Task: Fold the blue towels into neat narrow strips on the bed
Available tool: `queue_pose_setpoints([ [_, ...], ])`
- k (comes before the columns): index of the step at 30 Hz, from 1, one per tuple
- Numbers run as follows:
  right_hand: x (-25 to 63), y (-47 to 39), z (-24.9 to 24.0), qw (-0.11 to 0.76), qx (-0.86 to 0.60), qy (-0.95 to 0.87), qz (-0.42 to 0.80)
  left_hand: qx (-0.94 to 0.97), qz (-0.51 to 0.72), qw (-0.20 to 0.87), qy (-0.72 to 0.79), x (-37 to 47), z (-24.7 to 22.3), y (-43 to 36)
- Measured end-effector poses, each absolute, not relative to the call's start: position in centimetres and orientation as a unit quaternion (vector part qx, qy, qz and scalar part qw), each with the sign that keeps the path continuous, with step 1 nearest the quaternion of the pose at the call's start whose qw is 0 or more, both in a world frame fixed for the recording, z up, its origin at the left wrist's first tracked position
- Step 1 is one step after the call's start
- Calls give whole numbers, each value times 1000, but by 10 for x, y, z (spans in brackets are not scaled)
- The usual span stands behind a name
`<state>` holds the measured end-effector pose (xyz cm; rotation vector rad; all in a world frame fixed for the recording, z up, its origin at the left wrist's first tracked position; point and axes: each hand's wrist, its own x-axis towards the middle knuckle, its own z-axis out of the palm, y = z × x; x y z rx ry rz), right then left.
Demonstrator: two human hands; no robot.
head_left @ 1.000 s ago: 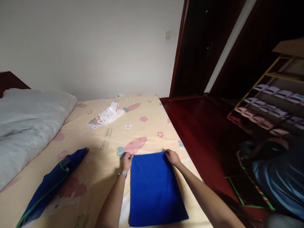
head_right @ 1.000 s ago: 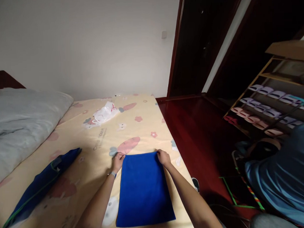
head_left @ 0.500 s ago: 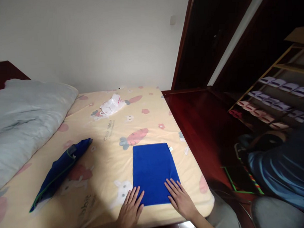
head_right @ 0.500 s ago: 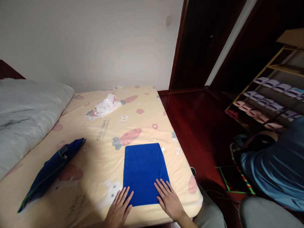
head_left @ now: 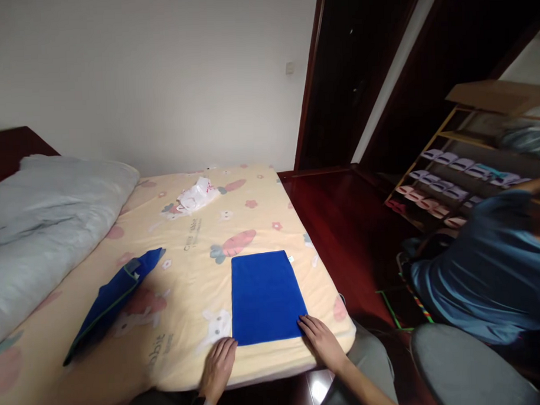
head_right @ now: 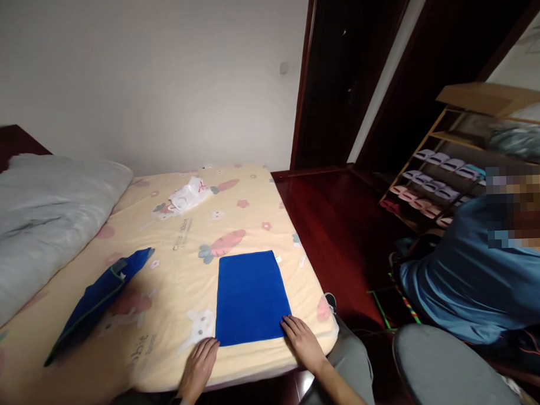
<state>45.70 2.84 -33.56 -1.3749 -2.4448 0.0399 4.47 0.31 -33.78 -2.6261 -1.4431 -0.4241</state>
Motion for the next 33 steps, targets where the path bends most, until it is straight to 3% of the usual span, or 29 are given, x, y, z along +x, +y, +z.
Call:
queue_pose_setpoints([
  [13, 472, 26, -350, 211, -447, -868, 47, -877, -152, 39, -455, 51, -330, 18],
  [19, 476, 28, -351, 247, -482, -826, 155, -826, -223, -58, -515, 55, -324, 20],
  [28, 470, 48, -337, 356, -556, -685, 308, -642, -325, -322, -615, 59, -323, 46],
  [33, 467, 64, -325, 347, -569, -661, 344, -615, -356, -321, -626, 63, -327, 52],
])
